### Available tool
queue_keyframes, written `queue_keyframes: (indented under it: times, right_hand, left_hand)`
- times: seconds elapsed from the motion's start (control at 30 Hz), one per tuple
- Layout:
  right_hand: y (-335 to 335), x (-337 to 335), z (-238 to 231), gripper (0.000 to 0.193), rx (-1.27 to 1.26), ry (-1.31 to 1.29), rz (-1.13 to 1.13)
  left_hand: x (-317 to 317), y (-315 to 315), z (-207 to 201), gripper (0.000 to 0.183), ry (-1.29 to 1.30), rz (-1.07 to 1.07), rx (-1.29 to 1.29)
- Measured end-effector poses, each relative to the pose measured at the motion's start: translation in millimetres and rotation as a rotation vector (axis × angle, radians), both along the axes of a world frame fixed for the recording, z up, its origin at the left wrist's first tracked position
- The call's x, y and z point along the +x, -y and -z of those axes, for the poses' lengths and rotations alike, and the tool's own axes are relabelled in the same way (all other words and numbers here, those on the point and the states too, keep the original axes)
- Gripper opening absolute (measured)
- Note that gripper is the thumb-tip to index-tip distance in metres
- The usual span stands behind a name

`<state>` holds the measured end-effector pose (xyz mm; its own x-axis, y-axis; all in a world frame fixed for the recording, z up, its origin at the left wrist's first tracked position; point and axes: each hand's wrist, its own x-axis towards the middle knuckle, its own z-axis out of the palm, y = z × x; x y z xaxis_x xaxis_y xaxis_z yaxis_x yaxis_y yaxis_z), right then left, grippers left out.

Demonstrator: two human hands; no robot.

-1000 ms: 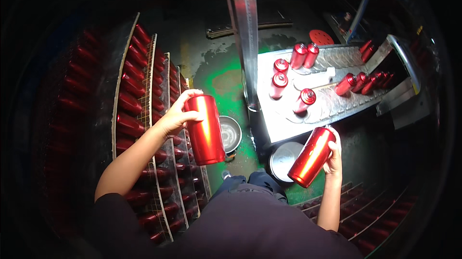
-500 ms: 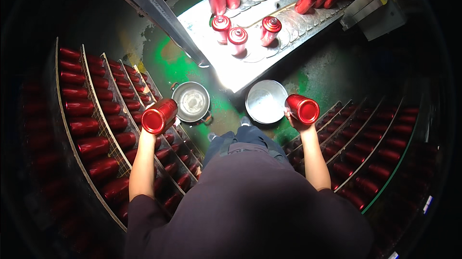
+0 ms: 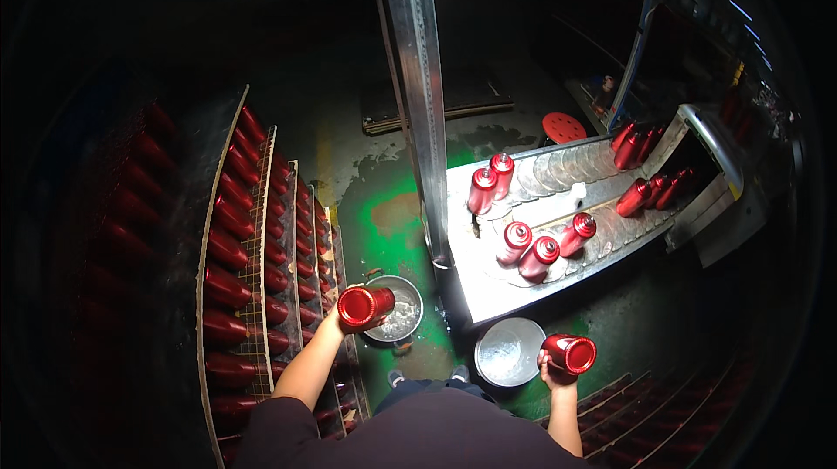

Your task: The person repeatedly picks up red metal cans from a wire rack and places them onto a conveyor belt. The person handles the cans one at a time or in pairs, moving them from the rack to the belt in a continuous loop.

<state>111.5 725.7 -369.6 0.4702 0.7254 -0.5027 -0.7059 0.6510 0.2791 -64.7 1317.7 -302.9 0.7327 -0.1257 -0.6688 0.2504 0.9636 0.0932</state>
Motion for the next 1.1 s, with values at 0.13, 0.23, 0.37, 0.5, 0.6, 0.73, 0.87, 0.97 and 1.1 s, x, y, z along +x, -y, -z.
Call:
queue_keyframes:
  times: [0.13, 0.23, 0.37, 0.5, 0.6, 0.73, 0.87, 0.97, 1.1]
  right_hand:
    - [0, 12, -9, 0.087, 0.074, 0.035, -0.039]
    - [2, 21, -18, 0.083, 0.043, 0.01, -0.057]
    - [6, 31, -18, 0.083, -0.004, 0.056, -0.068]
    - [5, 41, 0, 0.083, -0.179, 0.169, -0.01]
    - [2, 42, 12, 0.048, -0.474, 0.341, 0.071]
    - [8, 37, 8, 0.053, -0.447, 0.069, -0.005]
    - [19, 38, -16, 0.064, -0.181, 0.142, -0.022]
    - [24, 45, -43, 0.073, -0.222, 0.423, 0.021]
    - [27, 55, -87, 0.067, -0.602, 0.43, 0.141]
  left_hand:
    - [4, 1, 1, 0.067, 0.034, 0.056, -0.028]
    - [11, 5, -6, 0.063, 0.135, 0.078, 0.005]
    - [17, 20, -17, 0.048, 0.21, 0.051, -0.042]
    - [25, 37, -34, 0.05, 0.191, 0.065, -0.006]
    - [34, 52, -56, 0.047, 0.113, 0.039, 0.091]
    - [51, 72, -96, 0.033, 0.157, 0.098, 0.324]
    - [71, 90, -124, 0.049, 0.153, 0.087, 0.244]
    - [89, 105, -137, 0.056, 0.219, 0.142, 0.224]
    - [117, 135, -156, 0.052, 0.301, 0.183, 0.269]
